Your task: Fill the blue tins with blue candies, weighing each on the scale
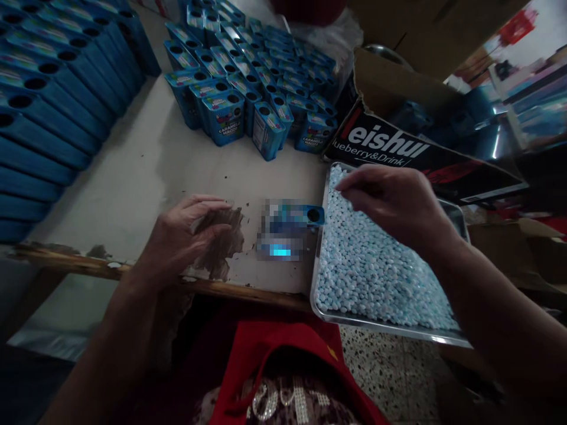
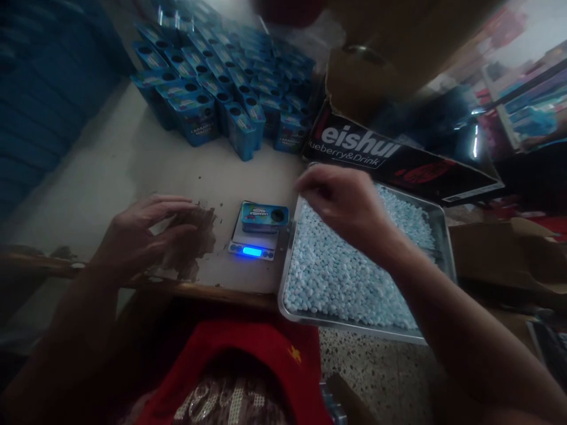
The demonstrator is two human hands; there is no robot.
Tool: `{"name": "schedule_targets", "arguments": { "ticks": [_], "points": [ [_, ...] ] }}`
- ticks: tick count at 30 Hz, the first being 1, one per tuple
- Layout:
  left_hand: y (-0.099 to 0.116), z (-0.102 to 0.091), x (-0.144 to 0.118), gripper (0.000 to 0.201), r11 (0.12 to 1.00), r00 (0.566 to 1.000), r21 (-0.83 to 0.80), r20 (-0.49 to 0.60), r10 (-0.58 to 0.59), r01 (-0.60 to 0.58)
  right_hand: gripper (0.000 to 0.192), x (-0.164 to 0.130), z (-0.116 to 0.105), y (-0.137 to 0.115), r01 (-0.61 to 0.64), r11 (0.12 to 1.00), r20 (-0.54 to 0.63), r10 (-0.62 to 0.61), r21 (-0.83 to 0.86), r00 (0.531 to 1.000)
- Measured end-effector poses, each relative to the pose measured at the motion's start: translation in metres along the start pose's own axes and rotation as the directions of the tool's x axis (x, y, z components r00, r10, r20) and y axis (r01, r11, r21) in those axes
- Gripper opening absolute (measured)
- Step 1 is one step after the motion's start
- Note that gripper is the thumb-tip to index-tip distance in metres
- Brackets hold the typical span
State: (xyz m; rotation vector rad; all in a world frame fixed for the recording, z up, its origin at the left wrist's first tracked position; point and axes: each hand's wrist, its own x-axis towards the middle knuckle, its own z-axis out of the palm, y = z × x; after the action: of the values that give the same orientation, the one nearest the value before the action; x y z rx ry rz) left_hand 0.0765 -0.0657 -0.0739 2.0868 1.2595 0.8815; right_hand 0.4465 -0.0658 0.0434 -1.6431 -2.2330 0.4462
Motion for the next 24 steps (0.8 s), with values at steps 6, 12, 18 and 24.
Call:
{"name": "schedule_targets", "arguments": {
  "ticks": [6, 12, 18, 24],
  "points": [
    [0.006, 0.007, 0.003, 0.031, 0.997, 0.994, -0.019, 0.082, -0.073, 0.075, 0.039, -0.066, 0.044, 0.065, -0.142, 0.948, 0.340, 0.238, -0.284, 0.910],
    [0.020, 0.016, 0.010, 0.033, 1.000, 0.998, -0.004, 0.056, -0.001, 0.001, 0.016, -0.071, 0.063, 0.049, -0.085, 0.920, 0.442, 0.264, -0.383, 0.857],
    [0.028, 0.010, -0.001, 0.034, 0.999, 0.999, 0.017, 0.034, -0.037, 0.036, 0.007, -0.066, 0.030, 0.075, -0.218, 0.976, 0.466, 0.193, -0.001, 0.863],
    [0.027, 0.018, 0.000, 0.035, 0.997, 0.994, 0.036, 0.080, -0.076, 0.073, 0.010, -0.043, 0.013, 0.053, -0.403, 0.764, 0.315, 0.272, 0.504, 0.909]
  ]
}}
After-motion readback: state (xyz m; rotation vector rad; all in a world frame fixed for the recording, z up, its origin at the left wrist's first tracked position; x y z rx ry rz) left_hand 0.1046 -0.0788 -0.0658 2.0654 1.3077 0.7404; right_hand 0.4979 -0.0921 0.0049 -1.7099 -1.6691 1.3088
